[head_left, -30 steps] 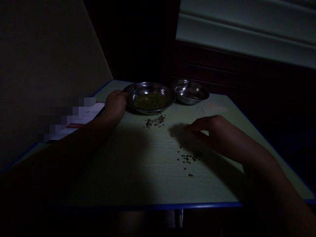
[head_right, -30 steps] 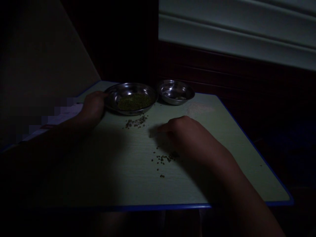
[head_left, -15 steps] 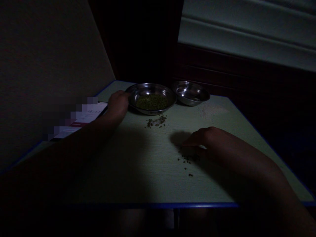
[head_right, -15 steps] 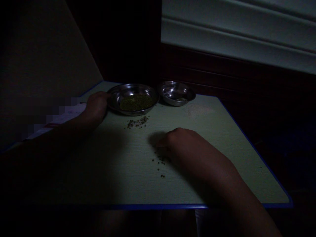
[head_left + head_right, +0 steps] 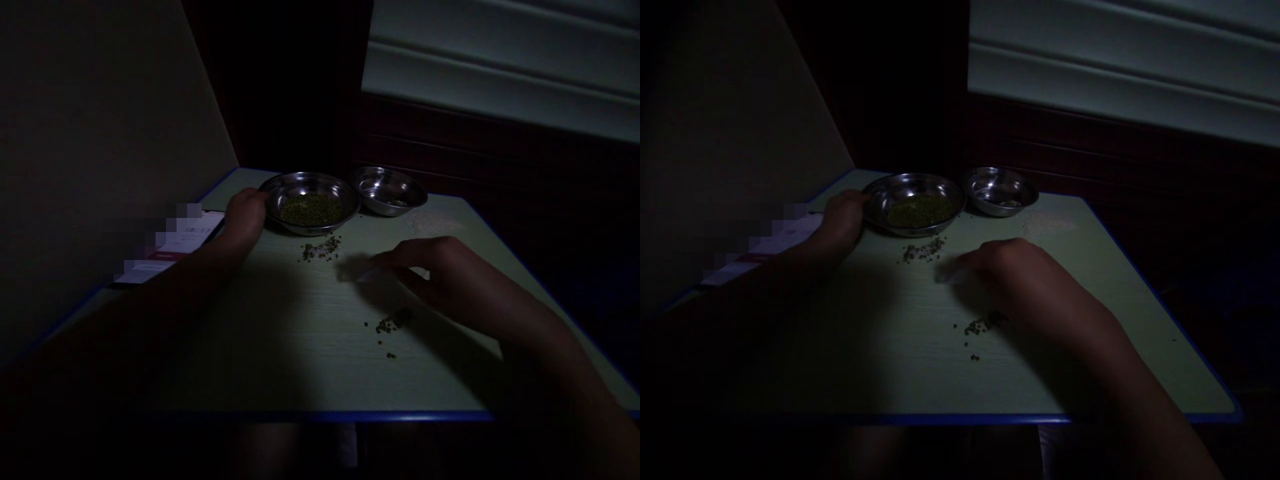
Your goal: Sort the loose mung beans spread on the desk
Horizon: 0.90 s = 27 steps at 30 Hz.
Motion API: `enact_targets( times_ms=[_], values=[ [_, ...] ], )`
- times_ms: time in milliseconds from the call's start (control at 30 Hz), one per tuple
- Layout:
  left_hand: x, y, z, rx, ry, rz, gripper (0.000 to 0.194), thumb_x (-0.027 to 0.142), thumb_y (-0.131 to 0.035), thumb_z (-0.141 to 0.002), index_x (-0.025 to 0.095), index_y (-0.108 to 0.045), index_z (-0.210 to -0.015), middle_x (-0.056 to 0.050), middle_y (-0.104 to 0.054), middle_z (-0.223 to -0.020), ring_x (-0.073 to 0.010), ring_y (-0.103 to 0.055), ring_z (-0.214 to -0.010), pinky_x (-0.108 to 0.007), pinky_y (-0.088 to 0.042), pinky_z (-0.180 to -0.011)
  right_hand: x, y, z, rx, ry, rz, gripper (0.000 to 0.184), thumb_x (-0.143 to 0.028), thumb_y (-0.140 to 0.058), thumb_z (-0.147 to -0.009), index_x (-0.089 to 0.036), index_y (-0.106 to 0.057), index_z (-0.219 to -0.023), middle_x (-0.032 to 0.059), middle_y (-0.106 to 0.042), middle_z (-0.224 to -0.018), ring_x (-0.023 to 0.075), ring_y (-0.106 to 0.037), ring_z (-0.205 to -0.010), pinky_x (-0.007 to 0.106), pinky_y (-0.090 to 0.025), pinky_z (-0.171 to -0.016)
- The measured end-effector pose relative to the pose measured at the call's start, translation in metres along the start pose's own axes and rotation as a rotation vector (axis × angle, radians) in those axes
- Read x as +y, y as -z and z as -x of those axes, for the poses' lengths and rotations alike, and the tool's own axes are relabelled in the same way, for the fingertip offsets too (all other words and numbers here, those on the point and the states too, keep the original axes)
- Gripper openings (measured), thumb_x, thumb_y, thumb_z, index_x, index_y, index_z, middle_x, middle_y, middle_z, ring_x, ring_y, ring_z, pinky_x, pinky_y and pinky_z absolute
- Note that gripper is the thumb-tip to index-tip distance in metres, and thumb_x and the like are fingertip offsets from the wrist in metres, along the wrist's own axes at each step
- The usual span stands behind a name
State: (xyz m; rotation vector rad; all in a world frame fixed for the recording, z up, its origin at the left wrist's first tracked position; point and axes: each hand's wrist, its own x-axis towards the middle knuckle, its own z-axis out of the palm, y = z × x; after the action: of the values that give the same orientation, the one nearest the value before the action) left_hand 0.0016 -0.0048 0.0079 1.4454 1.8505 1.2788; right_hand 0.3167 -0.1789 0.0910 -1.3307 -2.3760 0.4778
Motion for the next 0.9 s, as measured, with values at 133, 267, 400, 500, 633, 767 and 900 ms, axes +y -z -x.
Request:
enact_targets(
  times_ms=[133,267,400,500,633,767,900],
  values=[
    [0.003,0.001,0.005,-0.008,0.06,0.035,0.021,0.022,-0.063,-0.099,0.029,-0.06,-0.08,-0.015,-0.083,-0.11,-0.0391,-0.079,-0.122,-0.052,-0.061,-0.116,-0.003,-0.008,-0.036,0.115,-0.118,-0.039,0.052,0.003,-0.069,-0.105,-0.022,-0.101,-0.137,0.0099,-0.102,-0.119,0.0278,-0.097,-0.097,0.037,-0.074,-0.095],
    [0.004,0.003,0.009,-0.013,0.045,-0.003,0.022,0.023,-0.062,-0.098,0.029,-0.06,-0.078,-0.013,-0.078,-0.102,-0.0394,-0.078,-0.118,-0.053,-0.06,-0.115,-0.012,-0.023,-0.06,0.0,-0.332,-0.198,0.041,0.006,-0.072,-0.102,-0.018,-0.097,-0.122,0.0075,-0.096,-0.094,0.0212,-0.087,-0.067,0.031,-0.068,-0.07],
    [0.001,0.003,0.007,-0.038,0.018,-0.021,0.02,0.029,-0.063,-0.098,0.031,-0.059,-0.078,-0.013,-0.078,-0.105,-0.0404,-0.077,-0.12,-0.054,-0.06,-0.116,-0.019,-0.034,-0.062,0.012,-0.393,-0.053,0.03,0.0,-0.072,-0.105,-0.017,-0.097,-0.104,0.0154,-0.098,-0.104,0.0252,-0.09,-0.075,0.035,-0.069,-0.077],
    [-0.003,0.001,0.005,-0.037,0.009,-0.023,0.015,0.033,-0.064,-0.095,0.031,-0.059,-0.081,-0.014,-0.078,-0.109,-0.0424,-0.076,-0.124,-0.058,-0.06,-0.118,-0.021,-0.039,-0.061,0.06,-0.396,0.037,0.03,-0.002,-0.071,-0.106,-0.016,-0.098,-0.103,0.0175,-0.098,-0.103,0.0296,-0.093,-0.089,0.038,-0.069,-0.085],
    [-0.006,-0.001,0.005,-0.048,0.022,-0.001,0.008,0.037,-0.068,-0.089,0.031,-0.063,-0.086,-0.014,-0.078,-0.109,-0.0446,-0.076,-0.128,-0.06,-0.06,-0.118,-0.019,-0.044,-0.064,0.068,-0.427,0.028,0.03,-0.001,-0.071,-0.106,-0.014,-0.098,-0.108,0.0164,-0.096,-0.097,0.0287,-0.092,-0.089,0.034,-0.064,-0.082],
    [-0.006,0.0,0.004,-0.053,0.021,0.003,0.009,0.04,-0.069,-0.091,0.032,-0.065,-0.089,-0.015,-0.079,-0.108,-0.0451,-0.075,-0.129,-0.059,-0.06,-0.118,-0.013,-0.052,-0.064,0.085,-0.412,0.003,0.03,0.0,-0.072,-0.104,-0.015,-0.098,-0.107,0.0187,-0.099,-0.11,0.0298,-0.095,-0.099,0.035,-0.066,-0.088],
    [-0.007,0.0,0.002,-0.063,0.009,-0.003,0.01,0.042,-0.07,-0.091,0.033,-0.068,-0.092,-0.015,-0.081,-0.109,-0.0462,-0.074,-0.133,-0.061,-0.06,-0.119,-0.008,-0.058,-0.063,0.087,-0.385,-0.017,0.031,-0.001,-0.071,-0.106,-0.014,-0.099,-0.112,0.023,-0.1,-0.125,0.0336,-0.096,-0.112,0.038,-0.068,-0.093]
  ],
)
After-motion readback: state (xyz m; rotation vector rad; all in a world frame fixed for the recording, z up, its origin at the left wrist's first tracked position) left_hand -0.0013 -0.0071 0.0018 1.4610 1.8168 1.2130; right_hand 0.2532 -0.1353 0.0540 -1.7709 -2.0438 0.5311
